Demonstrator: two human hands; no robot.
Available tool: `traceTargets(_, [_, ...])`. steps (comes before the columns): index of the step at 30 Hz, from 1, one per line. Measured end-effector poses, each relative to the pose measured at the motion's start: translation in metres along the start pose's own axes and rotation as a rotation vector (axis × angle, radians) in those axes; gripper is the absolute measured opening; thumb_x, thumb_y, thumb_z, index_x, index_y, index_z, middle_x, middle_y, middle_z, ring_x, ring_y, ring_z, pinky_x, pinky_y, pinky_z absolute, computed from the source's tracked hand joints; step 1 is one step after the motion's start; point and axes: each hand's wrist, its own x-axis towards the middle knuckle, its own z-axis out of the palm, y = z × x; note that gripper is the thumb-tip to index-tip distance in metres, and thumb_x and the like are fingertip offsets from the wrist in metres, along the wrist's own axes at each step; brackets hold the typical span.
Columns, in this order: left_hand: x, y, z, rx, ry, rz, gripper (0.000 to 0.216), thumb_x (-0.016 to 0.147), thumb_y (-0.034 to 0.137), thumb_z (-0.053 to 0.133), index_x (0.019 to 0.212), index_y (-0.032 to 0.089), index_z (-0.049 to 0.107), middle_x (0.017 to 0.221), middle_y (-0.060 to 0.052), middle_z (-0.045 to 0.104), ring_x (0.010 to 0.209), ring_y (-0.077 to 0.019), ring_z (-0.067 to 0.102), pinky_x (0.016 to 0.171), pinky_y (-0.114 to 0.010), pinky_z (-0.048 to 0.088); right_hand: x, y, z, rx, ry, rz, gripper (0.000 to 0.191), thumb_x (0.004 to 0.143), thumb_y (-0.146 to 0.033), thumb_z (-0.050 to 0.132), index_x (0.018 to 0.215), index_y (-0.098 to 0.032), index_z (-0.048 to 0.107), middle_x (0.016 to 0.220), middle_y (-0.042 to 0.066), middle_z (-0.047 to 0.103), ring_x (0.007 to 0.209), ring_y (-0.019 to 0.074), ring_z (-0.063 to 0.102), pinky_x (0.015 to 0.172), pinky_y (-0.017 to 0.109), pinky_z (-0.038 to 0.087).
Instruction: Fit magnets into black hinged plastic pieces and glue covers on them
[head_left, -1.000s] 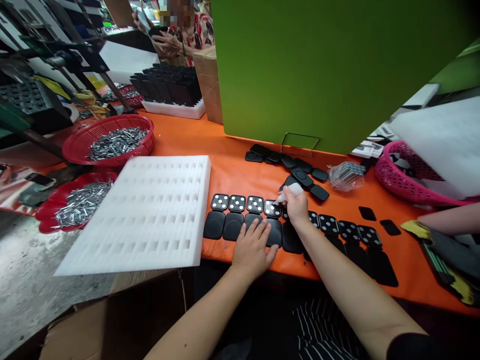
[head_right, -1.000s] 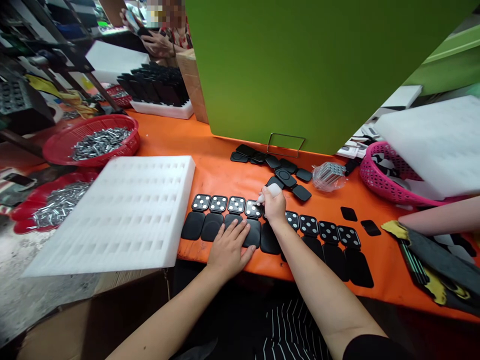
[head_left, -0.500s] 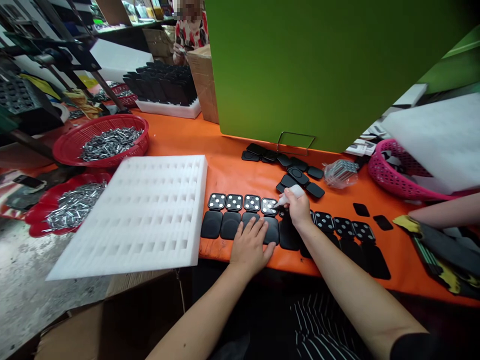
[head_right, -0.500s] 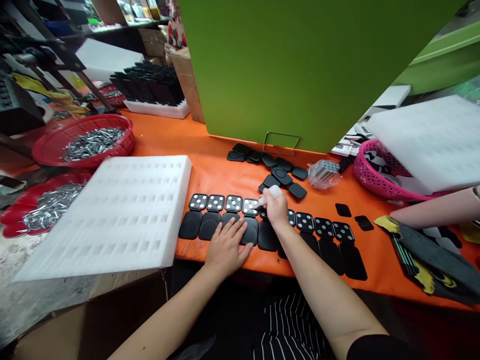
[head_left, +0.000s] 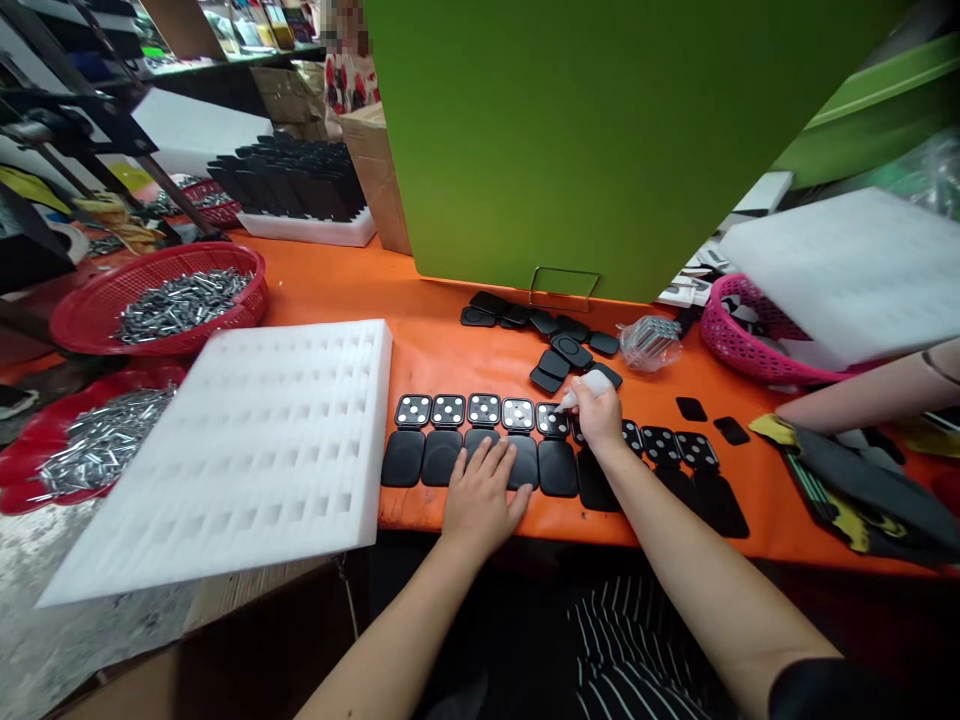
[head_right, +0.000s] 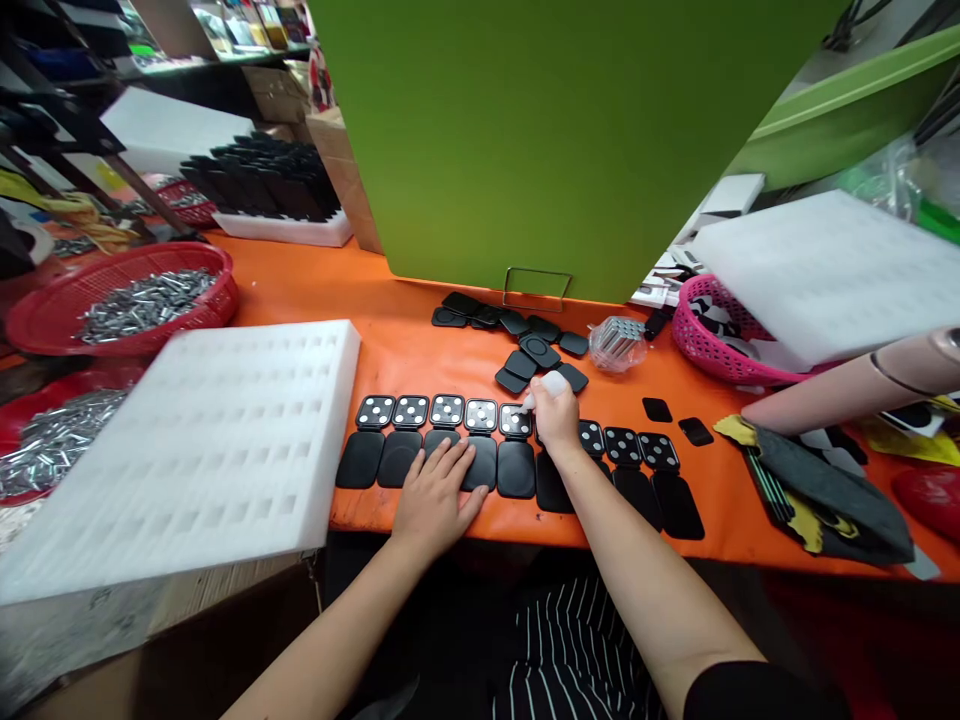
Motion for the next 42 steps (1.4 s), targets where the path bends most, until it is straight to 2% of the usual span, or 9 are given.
traceTargets(4, [0.0, 0.0, 0.001, 0.014, 0.003, 0.005, 0.049, 0.082, 0.043, 0.043, 0.127, 0.023, 0.043, 0.133, -0.002, 0.043, 0.125, -0.0263, 0.034, 0.104, -0.046, 0.022, -0.002, 0.006, -0.006, 0.008, -0.003, 0.024, 0.033, 0.076, -0.049, 0.05, 0.073, -0.017, 0.056, 0.066, 0.002, 0.064, 0.041, 0.0117, 0.048, 0.042, 0.025, 0.039])
traceTargets(11, [0.0, -0.001, 0.001, 0.008, 0.027, 0.021, 0.048, 0.082, 0.041, 0.044, 0.127, 0.023, 0.044, 0.133, -0.003, 0.043, 0.124, -0.0272, 0.036, 0.103, -0.048, 0.023, -0.011, 0.007, -0.011, -0.011, 0.007, 0.026, 0.035, 0.066, -0.051, 0.061, 0.073, -0.017, 0.058, 0.066, 0.005, 0.066, 0.051, 0.0163, 0.054, 0.049, 0.026, 0.043])
traceTargets(16, [-0.003, 0.002, -0.002, -0.041, 0.037, 0.063, 0.043, 0.083, 0.037, 0.044, 0.124, 0.023, 0.046, 0.134, -0.003, 0.042, 0.125, -0.027, 0.033, 0.104, -0.05, 0.02, 0.002, 0.012, -0.027, 0.02, 0.061, 0.049, 0.034, 0.075, -0.05, 0.05, 0.069, -0.017, 0.055, 0.066, 0.004, 0.065, 0.041, 0.012, 0.048, 0.041, 0.024, 0.04])
traceTargets(21, [-0.005, 0.038, 0.005, -0.198, -0.061, 0.228, 0.037, 0.085, 0.033, 0.04, 0.12, 0.025, 0.048, 0.13, 0.001, 0.047, 0.123, -0.0207, 0.036, 0.106, -0.044, 0.02, 0.006, 0.016, -0.045, -0.015, 0.112, 0.054, 0.03, 0.074, -0.047, 0.052, 0.067, -0.018, 0.055, 0.062, 0.003, 0.064, 0.041, 0.0128, 0.05, 0.043, 0.025, 0.04])
traceTargets(26, [-0.001, 0.073, 0.023, -0.297, -0.173, 0.387, 0.04, 0.085, 0.036, 0.04, 0.124, 0.026, 0.044, 0.134, 0.003, 0.042, 0.125, -0.0195, 0.034, 0.106, -0.045, 0.021, 0.002, 0.014, -0.05, -0.086, 0.109, 0.023, 0.028, 0.073, -0.045, 0.056, 0.066, -0.018, 0.059, 0.058, 0.002, 0.063, 0.049, 0.0157, 0.055, 0.054, 0.028, 0.044])
traceTargets(32, [0.0, 0.074, 0.036, -0.272, -0.21, 0.367, 0.04, 0.084, 0.036, 0.043, 0.122, 0.024, 0.046, 0.132, 0.002, 0.044, 0.123, -0.0193, 0.035, 0.106, -0.043, 0.022, -0.001, 0.016, -0.059, -0.082, 0.095, 0.034, 0.033, 0.077, -0.049, 0.049, 0.071, -0.018, 0.058, 0.069, 0.004, 0.066, 0.045, 0.0147, 0.052, 0.048, 0.027, 0.043])
traceTargets(39, [0.001, 0.076, 0.038, -0.261, -0.177, 0.35, 0.034, 0.085, 0.032, 0.043, 0.118, 0.025, 0.05, 0.129, 0.001, 0.049, 0.121, -0.0187, 0.039, 0.105, -0.042, 0.025, -0.01, 0.017, -0.064, -0.093, 0.084, 0.021, 0.03, 0.07, -0.048, 0.059, 0.07, -0.018, 0.06, 0.067, 0.005, 0.066, 0.05, 0.0167, 0.054, 0.052, 0.028, 0.043])
traceTargets(42, [0.002, 0.077, 0.037, -0.259, -0.162, 0.346, 0.033, 0.084, 0.03, 0.045, 0.116, 0.025, 0.052, 0.126, 0.0, 0.051, 0.12, -0.0192, 0.041, 0.104, -0.042, 0.026, -0.003, 0.021, -0.071, -0.051, 0.123, 0.039, 0.032, 0.073, -0.05, 0.054, 0.069, -0.018, 0.057, 0.065, 0.004, 0.065, 0.045, 0.0145, 0.051, 0.047, 0.027, 0.041])
